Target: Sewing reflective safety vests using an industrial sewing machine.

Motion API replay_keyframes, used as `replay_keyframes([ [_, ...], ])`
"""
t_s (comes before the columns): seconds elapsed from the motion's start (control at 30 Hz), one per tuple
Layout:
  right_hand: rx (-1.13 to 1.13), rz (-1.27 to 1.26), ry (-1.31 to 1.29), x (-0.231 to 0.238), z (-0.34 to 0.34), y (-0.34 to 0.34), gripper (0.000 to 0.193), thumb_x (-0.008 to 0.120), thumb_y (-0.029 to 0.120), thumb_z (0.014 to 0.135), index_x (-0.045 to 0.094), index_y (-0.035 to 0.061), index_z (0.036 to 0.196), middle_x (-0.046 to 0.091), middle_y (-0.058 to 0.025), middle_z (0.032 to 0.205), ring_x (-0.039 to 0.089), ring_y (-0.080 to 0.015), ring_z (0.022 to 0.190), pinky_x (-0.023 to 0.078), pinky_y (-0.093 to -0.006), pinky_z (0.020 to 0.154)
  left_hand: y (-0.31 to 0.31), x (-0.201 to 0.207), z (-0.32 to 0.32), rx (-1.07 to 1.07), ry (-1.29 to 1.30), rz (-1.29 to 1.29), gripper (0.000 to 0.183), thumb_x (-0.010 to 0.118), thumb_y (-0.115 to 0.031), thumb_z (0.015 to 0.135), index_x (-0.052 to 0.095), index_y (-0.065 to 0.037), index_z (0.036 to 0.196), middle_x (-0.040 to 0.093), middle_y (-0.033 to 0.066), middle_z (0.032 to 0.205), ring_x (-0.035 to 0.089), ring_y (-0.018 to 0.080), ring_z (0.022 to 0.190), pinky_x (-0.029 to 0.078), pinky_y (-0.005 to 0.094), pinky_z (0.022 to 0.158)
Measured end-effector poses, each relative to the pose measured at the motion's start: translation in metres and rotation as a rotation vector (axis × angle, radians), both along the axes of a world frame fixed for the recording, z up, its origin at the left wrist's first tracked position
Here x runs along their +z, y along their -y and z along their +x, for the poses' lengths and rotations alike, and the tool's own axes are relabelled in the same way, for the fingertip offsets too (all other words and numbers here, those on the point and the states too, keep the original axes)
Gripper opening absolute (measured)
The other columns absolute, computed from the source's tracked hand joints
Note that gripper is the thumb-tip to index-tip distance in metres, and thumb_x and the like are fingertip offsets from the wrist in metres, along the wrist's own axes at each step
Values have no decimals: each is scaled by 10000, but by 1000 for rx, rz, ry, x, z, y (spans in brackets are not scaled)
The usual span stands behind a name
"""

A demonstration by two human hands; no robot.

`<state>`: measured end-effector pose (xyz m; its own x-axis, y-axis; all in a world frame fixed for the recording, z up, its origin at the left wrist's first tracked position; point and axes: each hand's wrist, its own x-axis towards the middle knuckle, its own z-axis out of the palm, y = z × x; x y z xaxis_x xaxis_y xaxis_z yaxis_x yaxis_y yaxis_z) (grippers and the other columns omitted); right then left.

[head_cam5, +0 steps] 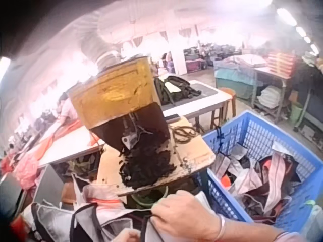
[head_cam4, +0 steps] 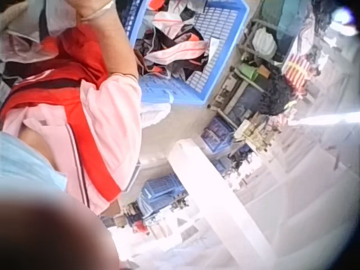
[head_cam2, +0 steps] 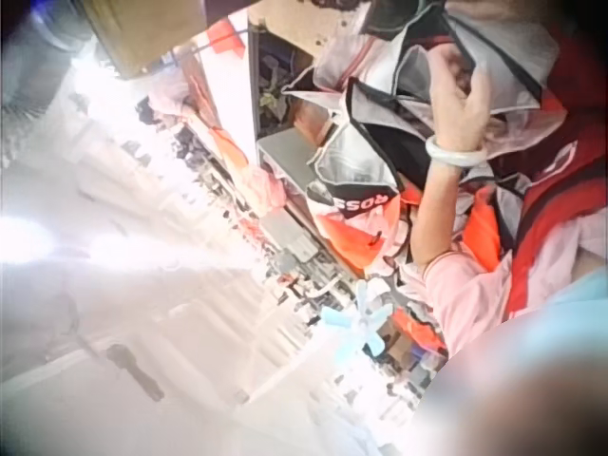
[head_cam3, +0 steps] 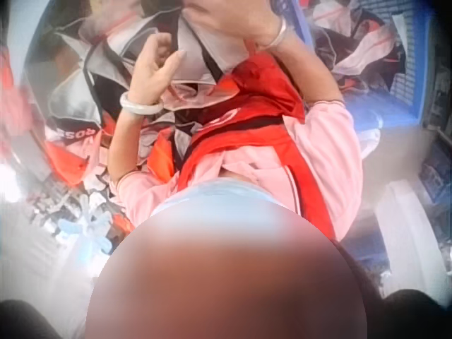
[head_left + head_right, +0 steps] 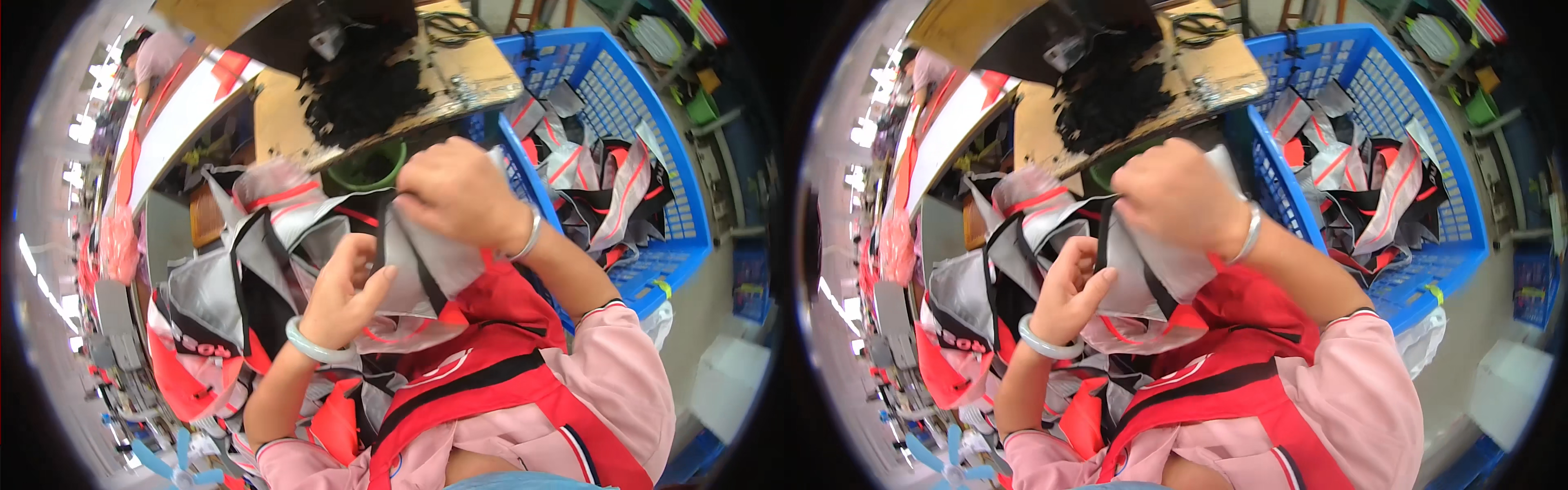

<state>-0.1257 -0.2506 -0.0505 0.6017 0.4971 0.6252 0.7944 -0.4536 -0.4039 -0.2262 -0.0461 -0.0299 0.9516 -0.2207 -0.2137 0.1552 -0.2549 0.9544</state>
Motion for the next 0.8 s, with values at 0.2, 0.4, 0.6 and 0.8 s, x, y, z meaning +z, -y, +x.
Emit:
replay_keyframes([
  [0.2, -72, -29, 124, -4, -16, -28, 84, 621, 155, 706, 553, 110, 683, 545, -33, 668, 557, -194, 670, 402, -328, 667, -7, -39, 14, 109, 90, 160, 353, 558, -29, 929, 498, 18, 1273, 616, 39, 1057, 571, 76, 903, 466, 218, 773],
  [0.4, -78, -18, 139, -2, -8, -29, 70, 597, 143, 697, 540, 118, 664, 538, -28, 662, 547, -187, 675, 396, -318, 672, -1, -51, 25, 243, 190, -46, 319, 523, -29, 944, 518, 32, 1257, 598, 61, 1134, 541, 113, 1026, 426, 253, 908],
  [0.6, -31, 39, 118, 10, 6, -24, 95, 647, 192, 733, 608, 106, 740, 585, -41, 723, 586, -204, 744, 416, -331, 721, -14, -49, 37, 287, 420, 123, 256, 556, -83, 962, 579, 34, 1189, 620, 60, 1099, 558, 133, 1009, 432, 265, 910],
  [0.8, 196, 283, -493, 18, 34, 22, 229, 700, 172, 808, 620, 26, 965, 575, -36, 738, 548, -123, 660, 423, -270, 584, -55, -14, 43, 220, 526, 219, 233, 532, -49, 958, 611, 38, 1160, 642, 38, 1025, 572, 98, 903, 454, 229, 816],
])
